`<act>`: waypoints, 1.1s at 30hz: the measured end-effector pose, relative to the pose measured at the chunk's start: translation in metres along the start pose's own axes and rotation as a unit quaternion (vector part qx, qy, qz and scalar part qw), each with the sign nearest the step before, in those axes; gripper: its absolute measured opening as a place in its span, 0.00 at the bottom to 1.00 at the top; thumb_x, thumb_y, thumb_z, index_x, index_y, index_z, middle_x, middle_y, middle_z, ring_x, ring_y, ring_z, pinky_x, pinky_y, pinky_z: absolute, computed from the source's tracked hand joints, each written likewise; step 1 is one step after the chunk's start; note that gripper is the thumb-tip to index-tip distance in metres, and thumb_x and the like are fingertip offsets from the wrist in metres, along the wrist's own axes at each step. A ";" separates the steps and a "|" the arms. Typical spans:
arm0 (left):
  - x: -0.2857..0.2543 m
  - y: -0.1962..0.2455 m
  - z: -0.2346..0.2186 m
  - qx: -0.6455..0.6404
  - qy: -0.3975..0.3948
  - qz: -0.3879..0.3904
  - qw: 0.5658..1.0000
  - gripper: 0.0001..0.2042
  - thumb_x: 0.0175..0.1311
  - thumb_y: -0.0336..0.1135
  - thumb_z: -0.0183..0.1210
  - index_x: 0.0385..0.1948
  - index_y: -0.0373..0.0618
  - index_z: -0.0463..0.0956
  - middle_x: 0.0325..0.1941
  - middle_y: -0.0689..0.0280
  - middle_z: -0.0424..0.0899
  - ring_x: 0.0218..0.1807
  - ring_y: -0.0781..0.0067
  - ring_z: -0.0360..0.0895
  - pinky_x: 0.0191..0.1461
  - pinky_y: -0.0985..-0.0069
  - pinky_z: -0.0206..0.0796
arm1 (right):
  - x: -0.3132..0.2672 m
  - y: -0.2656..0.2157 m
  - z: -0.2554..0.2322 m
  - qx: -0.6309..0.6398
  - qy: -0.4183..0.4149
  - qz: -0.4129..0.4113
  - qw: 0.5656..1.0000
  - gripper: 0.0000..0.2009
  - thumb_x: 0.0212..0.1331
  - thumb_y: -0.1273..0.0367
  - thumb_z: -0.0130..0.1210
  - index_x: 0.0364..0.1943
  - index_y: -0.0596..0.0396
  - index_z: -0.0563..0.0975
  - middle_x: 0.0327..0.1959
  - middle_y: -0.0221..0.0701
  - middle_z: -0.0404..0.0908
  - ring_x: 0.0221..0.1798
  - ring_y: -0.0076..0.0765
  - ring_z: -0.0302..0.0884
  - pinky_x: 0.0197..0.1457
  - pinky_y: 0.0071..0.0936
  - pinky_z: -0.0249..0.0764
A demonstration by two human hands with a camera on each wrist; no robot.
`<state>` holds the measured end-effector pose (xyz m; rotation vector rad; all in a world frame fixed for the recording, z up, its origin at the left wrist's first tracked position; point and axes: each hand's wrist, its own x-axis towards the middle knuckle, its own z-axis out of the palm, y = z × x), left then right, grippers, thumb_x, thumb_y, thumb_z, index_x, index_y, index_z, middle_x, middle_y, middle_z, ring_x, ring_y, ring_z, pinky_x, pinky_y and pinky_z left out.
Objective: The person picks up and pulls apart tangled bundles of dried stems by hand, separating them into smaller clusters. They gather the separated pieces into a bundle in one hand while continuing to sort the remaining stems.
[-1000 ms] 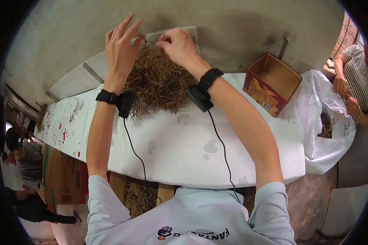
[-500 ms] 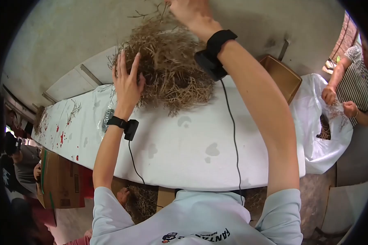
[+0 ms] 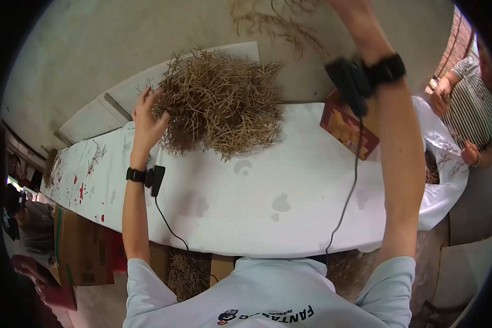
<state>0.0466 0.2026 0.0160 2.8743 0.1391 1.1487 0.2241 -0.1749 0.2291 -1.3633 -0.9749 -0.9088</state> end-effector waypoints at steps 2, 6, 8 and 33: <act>0.017 0.046 -0.026 -0.140 0.008 0.036 0.989 0.26 0.60 0.39 0.64 0.62 0.47 0.72 0.69 0.51 0.67 0.69 0.51 0.68 0.70 0.59 0.58 | -0.019 -0.014 -0.015 -0.005 -0.039 0.027 0.999 0.06 0.64 0.69 0.62 0.36 0.58 0.84 0.22 0.30 0.81 0.25 0.23 0.77 0.30 0.25 0.74; 0.014 0.150 -0.047 -0.498 -0.098 0.037 0.861 0.27 0.57 0.39 0.68 0.58 0.44 0.74 0.63 0.55 0.75 0.67 0.58 0.71 0.67 0.64 0.62 | -0.074 -0.042 -0.041 -0.005 -0.145 0.134 0.980 0.08 0.65 0.67 0.61 0.39 0.57 0.83 0.25 0.31 0.83 0.25 0.23 0.78 0.30 0.24 0.74; 0.000 0.194 -0.042 -0.603 -0.153 0.064 0.780 0.21 0.60 0.39 0.67 0.51 0.39 0.77 0.60 0.59 0.78 0.62 0.64 0.74 0.62 0.68 0.66 | -0.102 -0.052 -0.051 0.012 -0.191 0.228 0.955 0.10 0.67 0.66 0.58 0.42 0.59 0.82 0.28 0.28 0.85 0.25 0.18 0.78 0.29 0.22 0.75; -0.095 0.241 0.002 -0.465 -0.204 0.104 0.855 0.17 0.57 0.34 0.69 0.47 0.37 0.78 0.41 0.62 0.84 0.44 0.70 0.81 0.49 0.76 0.72 | -0.306 -0.053 -0.107 0.273 -0.203 0.472 0.813 0.10 0.70 0.67 0.55 0.42 0.61 0.81 0.56 0.35 0.76 0.53 0.27 0.76 0.55 0.28 0.76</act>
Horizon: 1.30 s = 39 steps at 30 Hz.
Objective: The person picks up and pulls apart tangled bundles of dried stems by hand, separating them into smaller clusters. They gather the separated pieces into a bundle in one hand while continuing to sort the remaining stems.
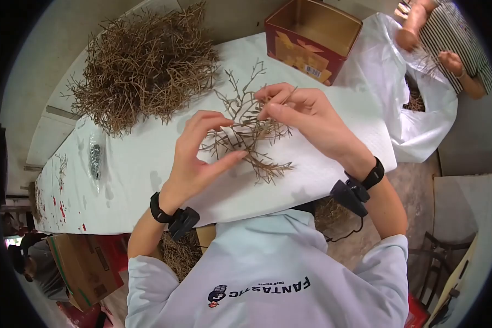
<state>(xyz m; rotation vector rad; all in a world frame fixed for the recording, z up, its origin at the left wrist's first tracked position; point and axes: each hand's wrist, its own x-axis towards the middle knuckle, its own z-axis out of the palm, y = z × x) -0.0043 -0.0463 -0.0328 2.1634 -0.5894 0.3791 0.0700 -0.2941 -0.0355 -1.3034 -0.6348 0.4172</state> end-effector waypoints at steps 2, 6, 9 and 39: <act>0.008 0.007 0.004 -0.076 -0.009 -0.017 0.997 0.17 0.57 0.33 0.69 0.47 0.36 0.79 0.40 0.61 0.85 0.43 0.70 0.82 0.48 0.76 0.72 | -0.001 -0.002 0.016 -0.046 0.025 0.028 0.998 0.10 0.69 0.68 0.56 0.41 0.62 0.82 0.58 0.36 0.74 0.54 0.29 0.75 0.57 0.27 0.74; 0.026 0.011 0.014 -0.248 -0.083 -0.191 0.946 0.12 0.58 0.27 0.68 0.42 0.35 0.81 0.38 0.62 0.87 0.37 0.73 0.83 0.44 0.78 0.75 | -0.002 0.003 0.029 -0.055 0.047 0.054 0.996 0.09 0.67 0.70 0.57 0.42 0.63 0.82 0.58 0.36 0.73 0.56 0.31 0.75 0.58 0.28 0.73; 0.022 -0.003 0.018 -0.281 -0.050 -0.196 0.938 0.06 0.64 0.26 0.62 0.39 0.33 0.82 0.32 0.62 0.87 0.30 0.76 0.82 0.38 0.80 0.74 | -0.006 0.002 0.028 -0.091 0.061 0.051 0.993 0.09 0.66 0.70 0.58 0.44 0.62 0.81 0.58 0.36 0.74 0.57 0.31 0.74 0.57 0.28 0.73; 0.052 -0.061 -0.004 0.105 -0.290 -0.015 0.951 0.10 0.53 0.28 0.63 0.33 0.34 0.74 0.42 0.56 0.76 0.46 0.50 0.73 0.52 0.60 0.67 | -0.020 -0.059 0.003 -0.664 0.265 -0.004 0.699 0.14 0.59 0.65 0.62 0.47 0.56 0.78 0.57 0.37 0.77 0.62 0.45 0.73 0.69 0.45 0.60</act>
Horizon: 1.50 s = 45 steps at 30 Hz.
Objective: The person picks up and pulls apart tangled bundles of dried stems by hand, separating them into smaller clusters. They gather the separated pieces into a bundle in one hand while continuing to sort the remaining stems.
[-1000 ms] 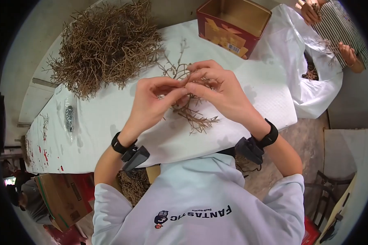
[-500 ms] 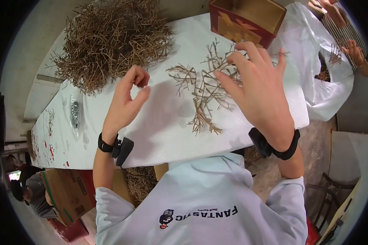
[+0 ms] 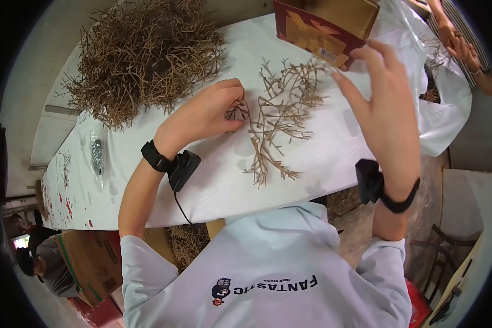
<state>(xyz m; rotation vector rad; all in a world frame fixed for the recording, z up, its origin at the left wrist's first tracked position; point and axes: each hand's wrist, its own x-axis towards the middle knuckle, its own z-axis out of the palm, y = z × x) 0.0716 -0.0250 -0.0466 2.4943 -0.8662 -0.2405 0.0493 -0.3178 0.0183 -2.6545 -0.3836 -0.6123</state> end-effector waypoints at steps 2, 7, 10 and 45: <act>-0.002 -0.001 -0.001 0.036 0.005 0.024 0.999 0.08 0.54 0.26 0.60 0.34 0.34 0.72 0.39 0.55 0.76 0.46 0.50 0.73 0.51 0.60 0.68 | -0.004 -0.017 0.005 0.040 -0.010 -0.064 0.997 0.15 0.57 0.65 0.63 0.47 0.56 0.78 0.57 0.37 0.77 0.63 0.45 0.73 0.70 0.46 0.60; -0.008 -0.003 0.010 0.019 0.114 0.097 0.989 0.08 0.55 0.21 0.55 0.36 0.35 0.68 0.36 0.52 0.75 0.45 0.47 0.72 0.48 0.59 0.68 | -0.008 -0.052 0.075 0.148 -0.078 -0.189 0.968 0.16 0.50 0.67 0.67 0.44 0.55 0.79 0.57 0.37 0.78 0.64 0.45 0.72 0.74 0.48 0.56; -0.017 -0.004 0.004 -0.030 0.081 0.041 0.995 0.08 0.56 0.21 0.54 0.36 0.35 0.66 0.34 0.50 0.76 0.42 0.44 0.73 0.45 0.58 0.67 | -0.001 -0.048 0.109 0.168 -0.035 -0.251 0.953 0.15 0.50 0.65 0.67 0.41 0.56 0.80 0.48 0.35 0.82 0.59 0.44 0.74 0.77 0.49 0.54; -0.074 -0.017 0.002 -0.297 0.170 -0.130 0.930 0.09 0.76 0.32 0.46 0.45 0.36 0.71 0.27 0.68 0.74 0.37 0.78 0.71 0.43 0.80 0.63 | 0.023 -0.006 0.068 0.498 -0.406 0.047 0.765 0.07 0.64 0.73 0.60 0.36 0.65 0.78 0.27 0.31 0.83 0.21 0.14 0.75 0.22 0.16 0.68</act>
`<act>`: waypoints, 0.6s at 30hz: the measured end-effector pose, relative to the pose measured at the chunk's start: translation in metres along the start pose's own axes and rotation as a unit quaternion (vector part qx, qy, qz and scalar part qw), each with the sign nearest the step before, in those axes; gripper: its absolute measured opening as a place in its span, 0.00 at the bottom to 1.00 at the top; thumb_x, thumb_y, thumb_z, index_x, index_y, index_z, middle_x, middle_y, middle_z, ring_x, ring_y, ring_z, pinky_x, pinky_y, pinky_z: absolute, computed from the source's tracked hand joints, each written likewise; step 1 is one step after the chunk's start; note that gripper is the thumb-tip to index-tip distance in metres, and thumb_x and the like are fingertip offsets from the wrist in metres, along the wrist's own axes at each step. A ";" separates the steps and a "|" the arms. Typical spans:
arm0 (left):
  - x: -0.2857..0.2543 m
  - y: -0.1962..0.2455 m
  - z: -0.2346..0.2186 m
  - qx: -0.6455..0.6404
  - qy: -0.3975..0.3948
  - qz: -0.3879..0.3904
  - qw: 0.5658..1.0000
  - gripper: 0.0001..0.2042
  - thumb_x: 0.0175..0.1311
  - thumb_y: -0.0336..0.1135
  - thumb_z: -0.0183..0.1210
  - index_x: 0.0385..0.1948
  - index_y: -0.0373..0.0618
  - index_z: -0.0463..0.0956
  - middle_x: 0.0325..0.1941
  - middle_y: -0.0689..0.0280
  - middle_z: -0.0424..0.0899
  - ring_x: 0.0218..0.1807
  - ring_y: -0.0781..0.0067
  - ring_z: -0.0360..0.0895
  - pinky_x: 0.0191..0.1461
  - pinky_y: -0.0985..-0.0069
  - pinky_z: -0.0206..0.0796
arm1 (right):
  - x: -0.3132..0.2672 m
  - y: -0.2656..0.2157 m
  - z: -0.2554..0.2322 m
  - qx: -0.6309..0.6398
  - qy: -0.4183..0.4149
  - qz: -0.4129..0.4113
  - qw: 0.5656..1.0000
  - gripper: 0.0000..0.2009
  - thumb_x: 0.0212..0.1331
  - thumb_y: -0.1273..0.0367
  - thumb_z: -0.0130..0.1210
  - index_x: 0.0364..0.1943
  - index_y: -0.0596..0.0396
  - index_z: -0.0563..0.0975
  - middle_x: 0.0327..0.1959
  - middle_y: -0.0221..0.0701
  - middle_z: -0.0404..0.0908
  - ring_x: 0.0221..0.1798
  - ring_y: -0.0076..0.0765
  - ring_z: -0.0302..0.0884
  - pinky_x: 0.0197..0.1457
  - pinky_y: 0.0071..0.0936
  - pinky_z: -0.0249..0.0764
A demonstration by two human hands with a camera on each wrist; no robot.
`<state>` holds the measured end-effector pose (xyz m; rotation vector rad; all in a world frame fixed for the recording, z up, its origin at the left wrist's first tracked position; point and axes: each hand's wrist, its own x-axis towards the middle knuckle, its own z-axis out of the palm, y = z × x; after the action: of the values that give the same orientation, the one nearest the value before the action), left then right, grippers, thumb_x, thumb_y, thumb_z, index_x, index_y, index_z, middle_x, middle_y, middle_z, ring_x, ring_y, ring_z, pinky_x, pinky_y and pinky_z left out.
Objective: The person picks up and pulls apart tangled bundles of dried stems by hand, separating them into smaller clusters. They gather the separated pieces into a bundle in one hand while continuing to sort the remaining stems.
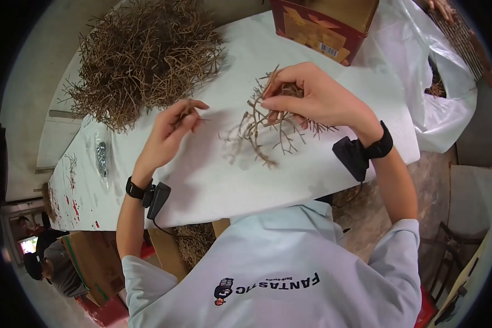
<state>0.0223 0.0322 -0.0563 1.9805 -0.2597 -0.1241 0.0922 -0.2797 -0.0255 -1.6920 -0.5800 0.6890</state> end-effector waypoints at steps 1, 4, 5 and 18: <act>0.006 0.001 0.004 -0.024 -0.024 -0.003 0.999 0.09 0.76 0.33 0.47 0.42 0.36 0.72 0.27 0.68 0.74 0.36 0.79 0.70 0.42 0.81 0.62 | 0.001 -0.002 0.000 -0.003 0.000 -0.001 1.000 0.07 0.64 0.73 0.60 0.36 0.65 0.78 0.27 0.31 0.83 0.21 0.14 0.75 0.22 0.16 0.68; 0.023 0.006 0.013 -0.070 -0.075 -0.009 0.995 0.10 0.76 0.33 0.48 0.36 0.37 0.74 0.27 0.67 0.74 0.34 0.80 0.69 0.38 0.83 0.60 | -0.001 -0.007 0.002 0.038 -0.041 0.012 0.998 0.06 0.62 0.75 0.60 0.35 0.67 0.78 0.29 0.31 0.83 0.24 0.17 0.78 0.27 0.16 0.72; 0.028 0.009 0.013 -0.158 -0.071 -0.025 0.985 0.12 0.76 0.35 0.49 0.32 0.38 0.73 0.28 0.68 0.75 0.33 0.81 0.68 0.37 0.83 0.59 | 0.000 -0.003 0.003 0.039 -0.041 0.011 0.998 0.06 0.62 0.75 0.60 0.35 0.67 0.78 0.29 0.31 0.83 0.24 0.17 0.78 0.27 0.16 0.72; 0.032 0.038 0.052 -0.081 -0.117 0.118 0.983 0.22 0.48 0.25 0.73 0.15 0.45 0.61 0.33 0.67 0.79 0.33 0.81 0.68 0.35 0.82 0.58 | 0.012 0.025 0.006 0.141 0.004 -0.045 0.989 0.11 0.57 0.72 0.65 0.39 0.65 0.80 0.29 0.32 0.83 0.27 0.19 0.81 0.27 0.15 0.70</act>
<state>0.0382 -0.0370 -0.0420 1.7600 -0.6145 -0.2180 0.0965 -0.2727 -0.0528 -1.3971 -0.5244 0.6654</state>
